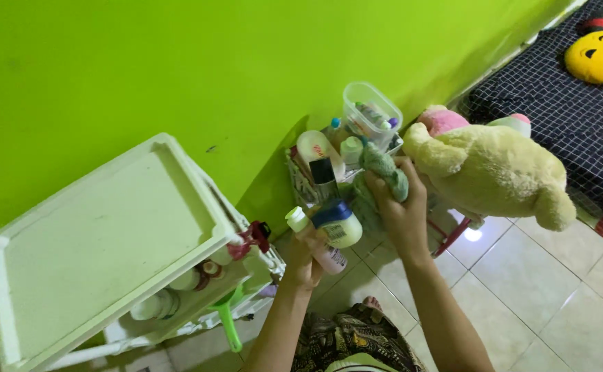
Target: Organizing and wiping down personal care items on a multi-tiered plastic storage rack.
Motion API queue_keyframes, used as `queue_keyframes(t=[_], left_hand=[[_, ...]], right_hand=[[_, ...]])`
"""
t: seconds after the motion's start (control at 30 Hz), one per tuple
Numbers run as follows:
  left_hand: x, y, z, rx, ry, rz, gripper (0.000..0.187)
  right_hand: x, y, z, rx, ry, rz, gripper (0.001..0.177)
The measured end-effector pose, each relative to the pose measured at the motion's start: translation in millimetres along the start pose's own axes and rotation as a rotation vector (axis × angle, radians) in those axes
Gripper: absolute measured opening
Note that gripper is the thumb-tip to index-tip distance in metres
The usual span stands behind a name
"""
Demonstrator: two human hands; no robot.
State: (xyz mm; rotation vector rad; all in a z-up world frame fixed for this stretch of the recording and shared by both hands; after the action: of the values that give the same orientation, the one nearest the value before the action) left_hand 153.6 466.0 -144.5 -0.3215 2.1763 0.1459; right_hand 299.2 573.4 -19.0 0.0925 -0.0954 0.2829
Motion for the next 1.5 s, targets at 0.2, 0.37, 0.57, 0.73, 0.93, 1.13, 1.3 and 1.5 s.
queue_keyframes(t=[0.2,0.37,0.57,0.73,0.93,1.13,1.3,1.5], left_hand=[[-20,35,33,-0.014,-0.196,0.089,0.057],[-81,52,24,0.027,-0.215,0.068,0.067],[-73,60,51,-0.007,-0.166,0.099,0.068],[-86,57,54,-0.006,-0.083,0.071,0.070],[-49,56,81,-0.021,0.018,-0.005,0.069],[37,43,124,-0.038,0.496,-0.240,0.067],[94,43,204,0.184,0.699,-0.280,0.051],[136,77,250,0.014,1.361,-0.102,0.036]], right_hand=[[-1,-28,23,0.584,-0.251,-0.007,0.041],[31,-25,-24,0.649,-0.273,0.002,0.046],[45,-18,-24,0.804,-0.307,0.016,0.052],[40,-14,-34,0.819,-0.338,0.110,0.049],[58,-2,-89,0.567,-0.296,0.099,0.037],[99,24,-253,-0.160,-0.170,0.164,0.032],[100,33,-294,-0.552,-0.137,0.418,0.044],[72,81,-336,-0.325,-0.237,0.844,0.066]])
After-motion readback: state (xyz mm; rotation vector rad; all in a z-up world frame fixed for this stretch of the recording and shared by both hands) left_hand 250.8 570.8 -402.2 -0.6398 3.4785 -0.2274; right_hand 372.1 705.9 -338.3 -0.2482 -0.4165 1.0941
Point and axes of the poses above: each hand's wrist, its own y-axis towards the middle knuckle, its own x-axis out of the back of the hand, z = x × y, the point moved 9 cm from there along y, towards the middle knuckle
